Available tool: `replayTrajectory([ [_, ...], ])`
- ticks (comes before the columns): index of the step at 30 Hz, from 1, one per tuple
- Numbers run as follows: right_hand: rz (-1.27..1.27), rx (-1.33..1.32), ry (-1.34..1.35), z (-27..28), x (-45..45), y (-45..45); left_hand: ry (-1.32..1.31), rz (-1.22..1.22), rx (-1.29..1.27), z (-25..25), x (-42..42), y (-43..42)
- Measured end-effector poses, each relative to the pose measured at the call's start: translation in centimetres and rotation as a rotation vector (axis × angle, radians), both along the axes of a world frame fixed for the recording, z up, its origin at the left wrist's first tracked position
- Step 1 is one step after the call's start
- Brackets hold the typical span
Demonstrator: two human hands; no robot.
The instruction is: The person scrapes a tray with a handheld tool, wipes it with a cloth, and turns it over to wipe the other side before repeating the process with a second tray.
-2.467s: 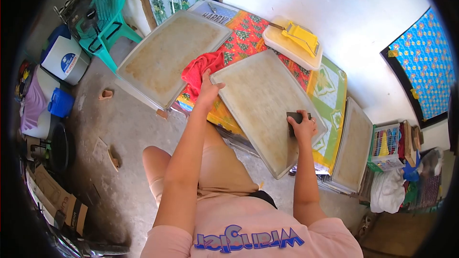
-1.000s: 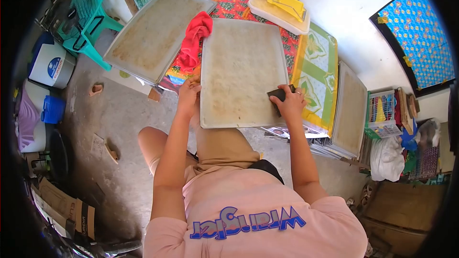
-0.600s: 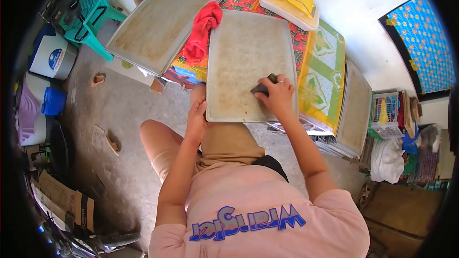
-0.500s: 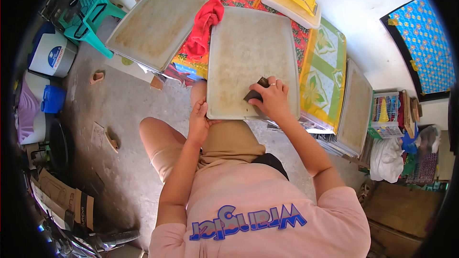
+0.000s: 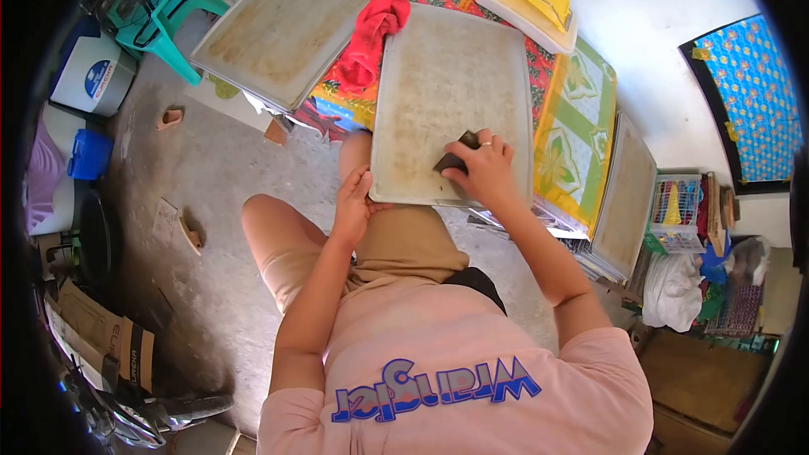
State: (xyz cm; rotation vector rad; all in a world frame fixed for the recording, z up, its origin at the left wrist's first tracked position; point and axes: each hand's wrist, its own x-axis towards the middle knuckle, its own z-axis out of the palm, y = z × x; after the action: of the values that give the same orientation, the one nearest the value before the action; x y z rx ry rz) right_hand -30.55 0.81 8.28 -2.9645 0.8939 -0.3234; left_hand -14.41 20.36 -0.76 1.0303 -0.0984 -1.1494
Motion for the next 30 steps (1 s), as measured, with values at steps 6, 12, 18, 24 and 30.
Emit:
replayTrajectory([
  [6,-0.15,0.017,-0.037,0.0,1.2,-2.2,0.005,-0.013,-0.022,-0.4,0.0,-0.1],
  [12,-0.049,0.012,0.012,0.1,1.6,-0.6,0.011,-0.009,-0.008,-0.2,0.0,-0.1],
  [18,0.054,-0.023,0.03,0.2,1.5,0.3,0.023,-0.016,0.003,0.1,0.1,0.1],
  [24,-0.024,-0.003,0.011,0.3,1.6,-0.2,0.01,-0.025,-0.005,-0.2,0.3,0.2],
  [30,-0.029,-0.005,0.022,0.6,1.3,-0.1,0.011,-0.023,-0.005,-0.1,0.2,0.0],
])
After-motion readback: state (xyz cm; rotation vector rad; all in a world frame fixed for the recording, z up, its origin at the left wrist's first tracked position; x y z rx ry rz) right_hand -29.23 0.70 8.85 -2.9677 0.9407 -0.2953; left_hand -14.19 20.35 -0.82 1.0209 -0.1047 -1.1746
